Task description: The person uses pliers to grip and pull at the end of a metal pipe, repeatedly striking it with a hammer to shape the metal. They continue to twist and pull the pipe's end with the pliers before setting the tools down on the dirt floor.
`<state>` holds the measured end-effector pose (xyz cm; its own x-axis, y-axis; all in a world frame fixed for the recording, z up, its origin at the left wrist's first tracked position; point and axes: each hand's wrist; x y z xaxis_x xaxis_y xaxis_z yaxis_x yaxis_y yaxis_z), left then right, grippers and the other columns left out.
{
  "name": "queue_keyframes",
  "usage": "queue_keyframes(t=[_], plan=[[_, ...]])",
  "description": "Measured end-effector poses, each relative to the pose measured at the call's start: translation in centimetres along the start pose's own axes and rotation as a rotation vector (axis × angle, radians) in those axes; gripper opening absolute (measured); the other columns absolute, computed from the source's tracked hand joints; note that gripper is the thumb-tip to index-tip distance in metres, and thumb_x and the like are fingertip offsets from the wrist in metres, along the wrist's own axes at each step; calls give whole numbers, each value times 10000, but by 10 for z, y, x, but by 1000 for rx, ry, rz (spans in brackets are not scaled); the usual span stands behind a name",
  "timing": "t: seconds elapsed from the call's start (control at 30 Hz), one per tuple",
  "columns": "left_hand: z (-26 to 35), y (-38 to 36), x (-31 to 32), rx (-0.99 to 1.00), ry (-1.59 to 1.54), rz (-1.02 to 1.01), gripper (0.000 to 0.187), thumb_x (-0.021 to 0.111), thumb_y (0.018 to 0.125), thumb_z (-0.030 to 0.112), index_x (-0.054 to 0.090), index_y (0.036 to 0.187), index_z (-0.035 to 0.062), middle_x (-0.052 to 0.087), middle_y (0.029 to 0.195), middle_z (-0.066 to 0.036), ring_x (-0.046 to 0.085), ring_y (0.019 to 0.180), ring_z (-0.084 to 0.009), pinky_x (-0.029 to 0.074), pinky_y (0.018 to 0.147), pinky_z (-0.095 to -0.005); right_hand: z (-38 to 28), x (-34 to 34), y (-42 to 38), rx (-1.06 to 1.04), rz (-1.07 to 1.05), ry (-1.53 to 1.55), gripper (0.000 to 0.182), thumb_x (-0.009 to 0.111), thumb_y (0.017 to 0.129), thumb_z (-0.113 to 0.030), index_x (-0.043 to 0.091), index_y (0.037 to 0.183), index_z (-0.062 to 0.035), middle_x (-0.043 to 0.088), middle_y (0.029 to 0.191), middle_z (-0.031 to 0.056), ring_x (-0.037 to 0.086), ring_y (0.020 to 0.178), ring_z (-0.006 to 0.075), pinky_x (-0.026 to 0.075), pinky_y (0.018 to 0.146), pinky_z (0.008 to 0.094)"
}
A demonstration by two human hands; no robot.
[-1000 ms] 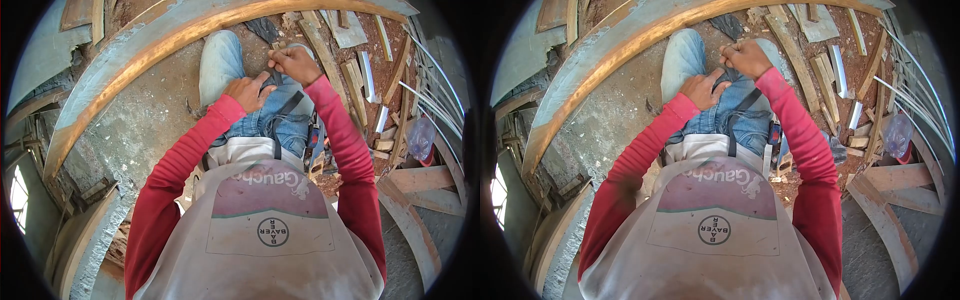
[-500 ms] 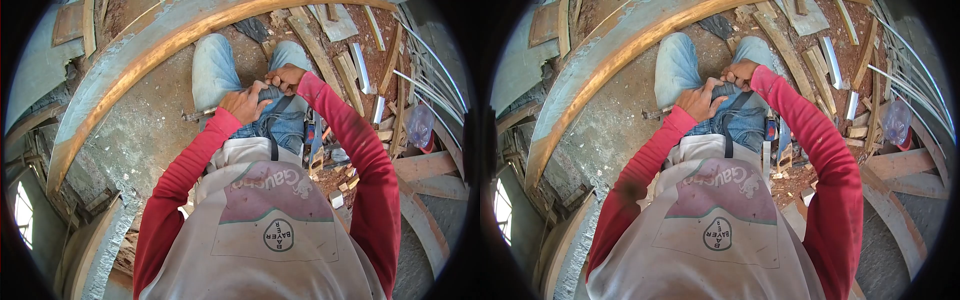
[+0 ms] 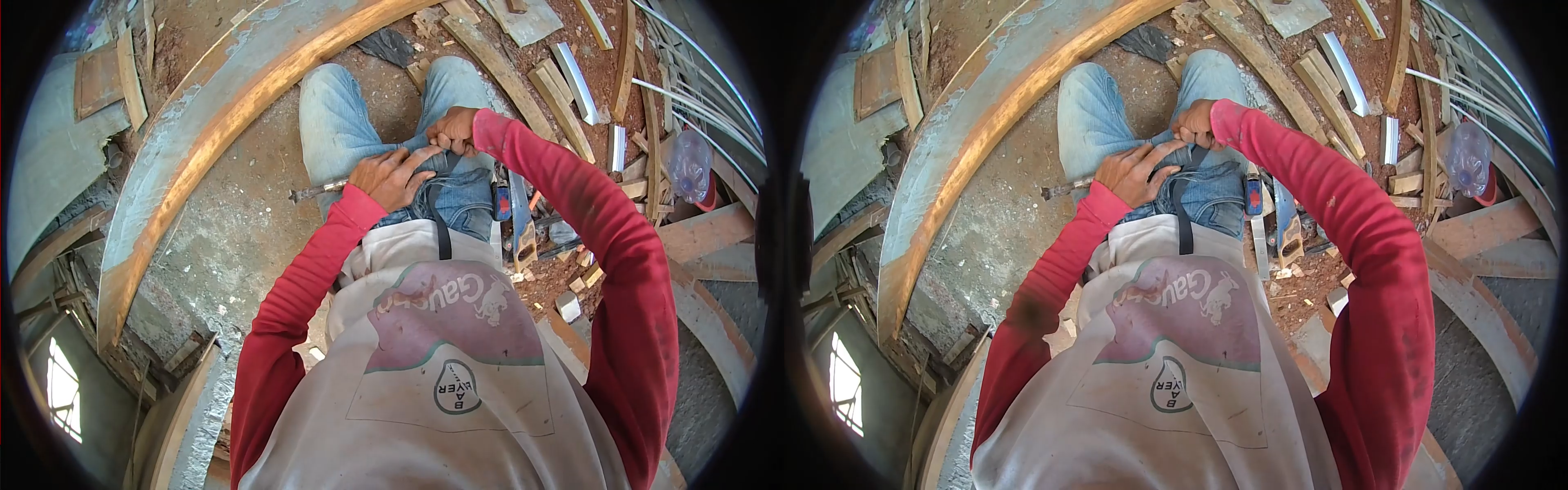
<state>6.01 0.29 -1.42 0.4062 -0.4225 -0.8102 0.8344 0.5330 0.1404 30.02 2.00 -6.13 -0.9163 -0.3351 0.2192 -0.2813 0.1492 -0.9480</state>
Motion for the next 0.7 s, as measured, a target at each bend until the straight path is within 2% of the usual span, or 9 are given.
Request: queue_keyframes(t=[0.1, 0.17, 0.2, 0.27, 0.3, 0.37, 0.47, 0.57, 0.7], plan=[[4, 3, -8, -47, -44, -72, 455, 674, 902, 319, 561, 1338, 260, 686, 924, -98, 684, 722, -320, 562, 597, -397, 0, -7, 1, 22, -247, 45, 112, 581, 931, -208, 646, 1016, -174, 525, 603, -68, 383, 400, 67, 276, 380, 297], [7, 8, -18, -109, -224, -57, 421, 667, 913, 312, 583, 1318, 240, 704, 1052, -123, 699, 810, -339, 565, 654, -400, -13, 24, -44, -8, 313, -390, 172, 548, 979, -247, 618, 1057, -111, 585, 676, -47, 471, 458, 110, 381, 425, 312], [4, 8, -21, -105, -223, -59, 421, 667, 913, 312, 583, 1318, 240, 704, 1052, -123, 699, 810, -339, 565, 654, -400, 0, 25, -42, -10, 315, -386, 172, 548, 979, -247, 618, 1057, -111, 585, 676, -47, 471, 458, 110, 381, 425, 312], [-9, 16, -26, -324, -408, -65, 384, 660, 928, 287, 606, 1297, 197, 706, 1090, -130, 713, 871, -307, 554, 704, -379, 29, 15, -35, -614, 345, -222, 255, 544, 999, -241, 572, 1145, -34, 650, 877, 14, 569, 607, 131, 478, 559, 290], [-20, 18, -23, -228, -504, 56, 367, 640, 959, 280, 620, 1280, 104, 716, 958, -96, 696, 794, -208, 535, 692, -319, 33, 28, -45, -618, 345, -224, 255, 544, 999, -241, 572, 1145, -34, 650, 877, 14, 569, 607, 131, 478, 559, 290], [-38, 25, -30, -256, -648, 17, 401, 638, 962, 298, 604, 1293, 74, 718, 956, -99, 695, 804, -216, 538, 705, -334, 34, 63, -68, -969, 308, 109, 349, 594, 989, -235, 525, 1236, 1, 636, 1030, 71, 596, 755, 128, 503, 676, 275], [-48, 32, -46, -382, -928, -111, 477, 613, 988, 322, 559, 1327, -9, 643, 801, -35, 590, 684, -108, 493, 600, -271, 25, 81, -61, -1008, 310, 182, 408, 648, 967, -228, 518, 1263, 20, 603, 1111, 101, 588, 802, 126, 510, 727, 275], [-53, 37, -59, -632, -1245, -251, 528, 596, 999, 345, 482, 1397, 18, 543, 722, 15, 428, 528, -33, 322, 444, -188, 12, 86, -48, -1061, 467, 134, 438, 642, 973, -268, 508, 1284, 10, 612, 1025, 81, 574, 760, 124, 509, 684, 272], [-45, 41, -67, -684, -1293, -232, 514, 591, 1002, 342, 482, 1382, 15, 541, 720, 15, 432, 524, -39, 329, 437, -185, 2, 90, -43, -1107, 606, 134, 349, 630, 976, -253, 568, 1205, 3, 626, 913, 80, 572, 700, 126, 497, 641, 278]])
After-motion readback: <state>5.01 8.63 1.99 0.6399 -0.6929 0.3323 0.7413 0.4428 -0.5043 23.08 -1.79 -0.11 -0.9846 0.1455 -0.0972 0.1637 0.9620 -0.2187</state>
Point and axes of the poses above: each hand's wrist, its own y-axis towards the middle knuckle, its own x-axis out of the palm, z = x × y
